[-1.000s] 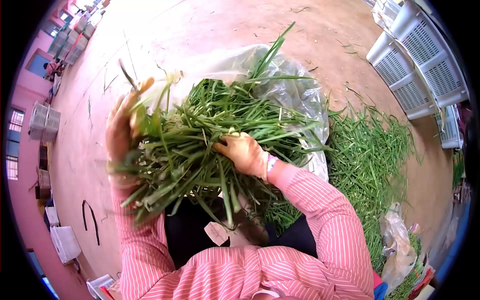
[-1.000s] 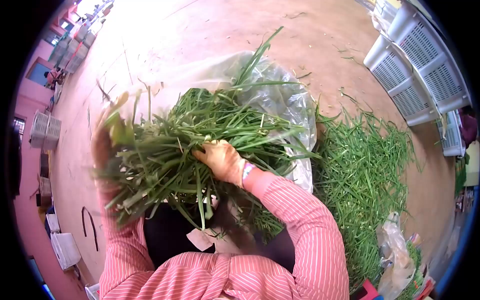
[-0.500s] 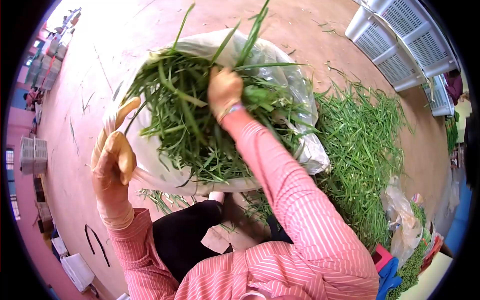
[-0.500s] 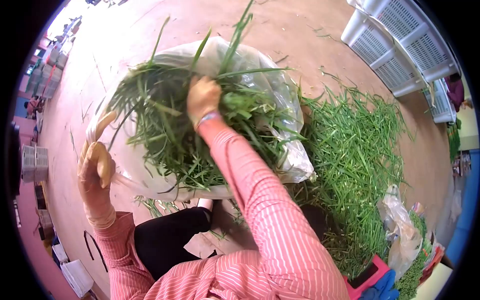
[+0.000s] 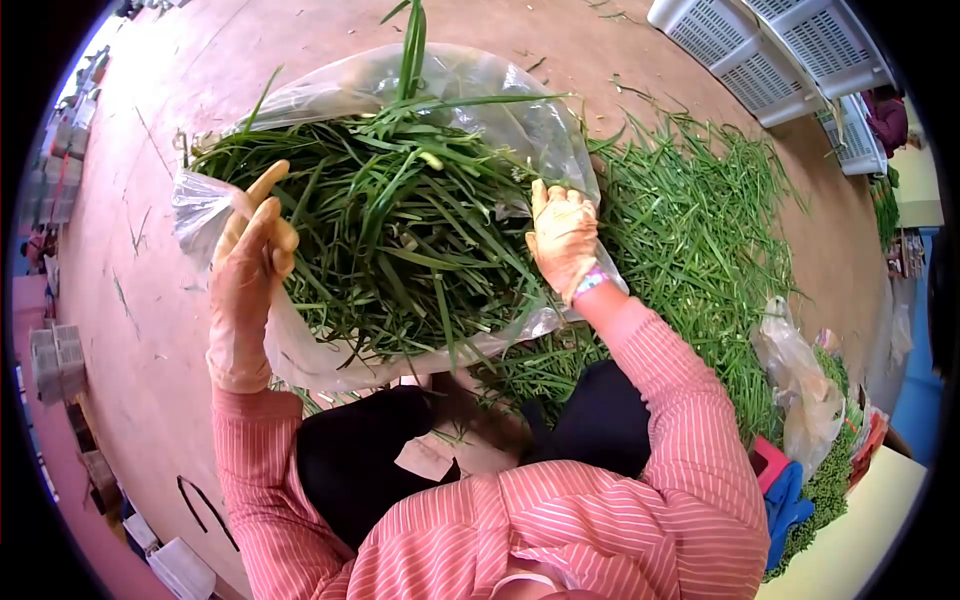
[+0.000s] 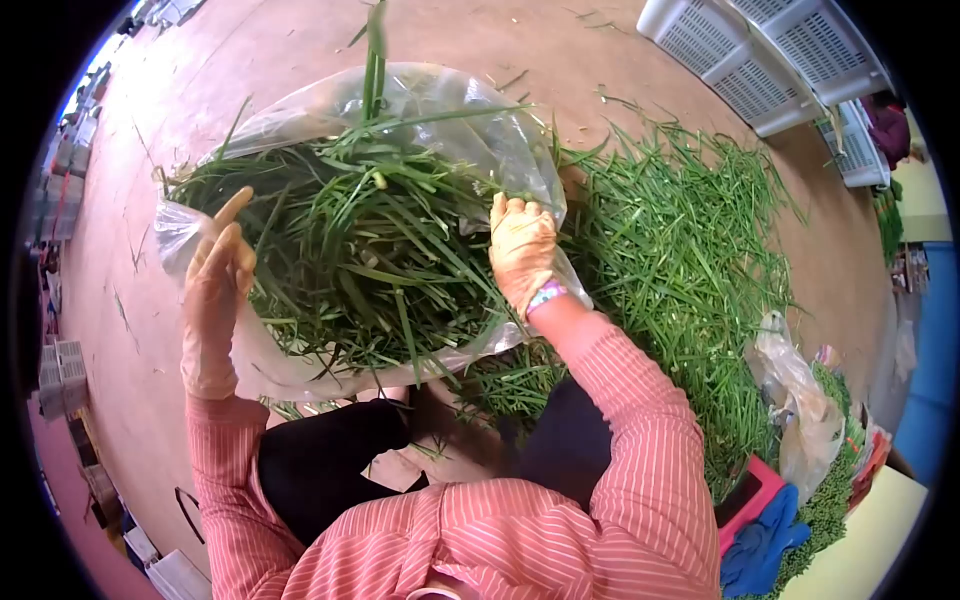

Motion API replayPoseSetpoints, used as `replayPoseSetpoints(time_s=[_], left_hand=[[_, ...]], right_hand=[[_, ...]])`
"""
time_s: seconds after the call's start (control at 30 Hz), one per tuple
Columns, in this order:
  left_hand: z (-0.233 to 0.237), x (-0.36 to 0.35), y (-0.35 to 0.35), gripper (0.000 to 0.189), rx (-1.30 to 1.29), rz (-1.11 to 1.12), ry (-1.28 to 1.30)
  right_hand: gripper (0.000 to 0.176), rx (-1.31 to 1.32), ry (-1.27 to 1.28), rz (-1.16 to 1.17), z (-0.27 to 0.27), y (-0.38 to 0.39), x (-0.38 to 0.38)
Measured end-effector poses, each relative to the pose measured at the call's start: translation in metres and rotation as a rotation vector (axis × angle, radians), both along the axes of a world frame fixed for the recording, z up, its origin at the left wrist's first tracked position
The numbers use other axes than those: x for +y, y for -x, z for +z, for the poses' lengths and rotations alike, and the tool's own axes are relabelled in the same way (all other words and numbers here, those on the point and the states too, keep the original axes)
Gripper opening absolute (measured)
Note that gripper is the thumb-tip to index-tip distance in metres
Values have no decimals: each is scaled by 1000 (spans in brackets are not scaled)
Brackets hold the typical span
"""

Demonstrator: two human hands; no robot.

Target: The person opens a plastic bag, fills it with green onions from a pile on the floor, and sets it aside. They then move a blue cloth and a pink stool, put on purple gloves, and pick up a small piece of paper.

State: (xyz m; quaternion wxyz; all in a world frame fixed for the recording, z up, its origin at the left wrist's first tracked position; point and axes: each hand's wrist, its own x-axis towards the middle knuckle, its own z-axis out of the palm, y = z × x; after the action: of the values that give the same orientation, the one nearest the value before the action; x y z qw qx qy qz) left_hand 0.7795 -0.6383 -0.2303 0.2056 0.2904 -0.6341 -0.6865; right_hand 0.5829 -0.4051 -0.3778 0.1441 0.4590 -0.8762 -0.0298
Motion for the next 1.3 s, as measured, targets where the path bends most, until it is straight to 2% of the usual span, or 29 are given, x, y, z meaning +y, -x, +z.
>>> replayPoseSetpoints(time_s=[0.03,0.07,0.1,0.17,0.2,0.23,0.3,0.37,0.43,0.5,0.57,0.6,0.63,0.67,0.7,0.77,0.83,0.9,1.0,1.03,1.07,1.1,1.17,1.23,1.27,1.3], left_hand=[[-4,0,9,41,-19,-2,-2],[-8,-1,17,39,-78,20,1],[-13,-3,27,41,-163,38,87],[-33,-11,42,44,-326,48,220],[-54,-20,45,43,-333,42,230],[-68,-26,48,40,-343,57,276],[-82,-28,51,37,-397,60,351],[-88,-25,49,35,-568,81,287],[-123,-33,35,34,-490,38,605],[-130,-33,32,33,-524,33,591],[-132,-37,31,33,-534,4,610],[-135,-40,31,33,-609,-6,638],[-109,-35,40,34,-732,-14,469],[-83,-29,50,35,-863,-21,308],[-86,-34,45,39,-756,-42,219],[-58,-33,35,42,-713,-118,26],[-21,-26,12,43,-615,-55,-138],[25,-22,-26,42,-557,2,-281],[85,-16,-92,34,-572,109,-428],[85,-12,-120,30,-402,257,-571],[85,-11,-137,27,-223,402,-706],[94,-9,-139,22,-283,436,-801],[113,-5,-108,21,-396,380,-792],[153,-7,-53,21,-430,266,-614],[175,-12,-19,23,-361,158,-508],[199,-10,3,28,-302,57,-411]], right_hand=[[50,44,-94,-23,-22,11,0],[31,69,-113,-21,-30,19,-7],[31,67,-110,-24,-37,33,-10],[11,-47,-63,5,-37,56,-12],[11,-32,93,27,-34,64,-7],[11,-21,251,48,-17,73,-5],[13,-100,407,-46,26,88,1],[16,-481,519,-322,74,103,0],[19,-411,641,-417,110,113,0],[20,-530,1009,-354,141,133,6],[21,-799,1339,-380,197,112,-3],[20,-773,1321,-425,212,103,-8],[21,-711,1219,-375,221,89,-9],[22,-814,1305,-344,222,76,-11],[22,-921,1387,-310,222,64,-12],[22,-1127,1354,-337,226,45,-5],[21,-1178,1280,-442,238,27,-3],[22,-1495,1199,-402,238,15,11],[20,-1716,754,-589,263,-26,2],[18,-1796,548,-635,275,-40,-4],[17,-1875,565,-663,272,-58,-5],[15,-1953,583,-699,268,-73,-4],[14,-1892,649,-683,276,-71,-13],[14,-1784,852,-719,316,-52,-23],[16,-1807,1014,-721,324,-29,-17],[18,-1686,1008,-717,336,-5,-10]])
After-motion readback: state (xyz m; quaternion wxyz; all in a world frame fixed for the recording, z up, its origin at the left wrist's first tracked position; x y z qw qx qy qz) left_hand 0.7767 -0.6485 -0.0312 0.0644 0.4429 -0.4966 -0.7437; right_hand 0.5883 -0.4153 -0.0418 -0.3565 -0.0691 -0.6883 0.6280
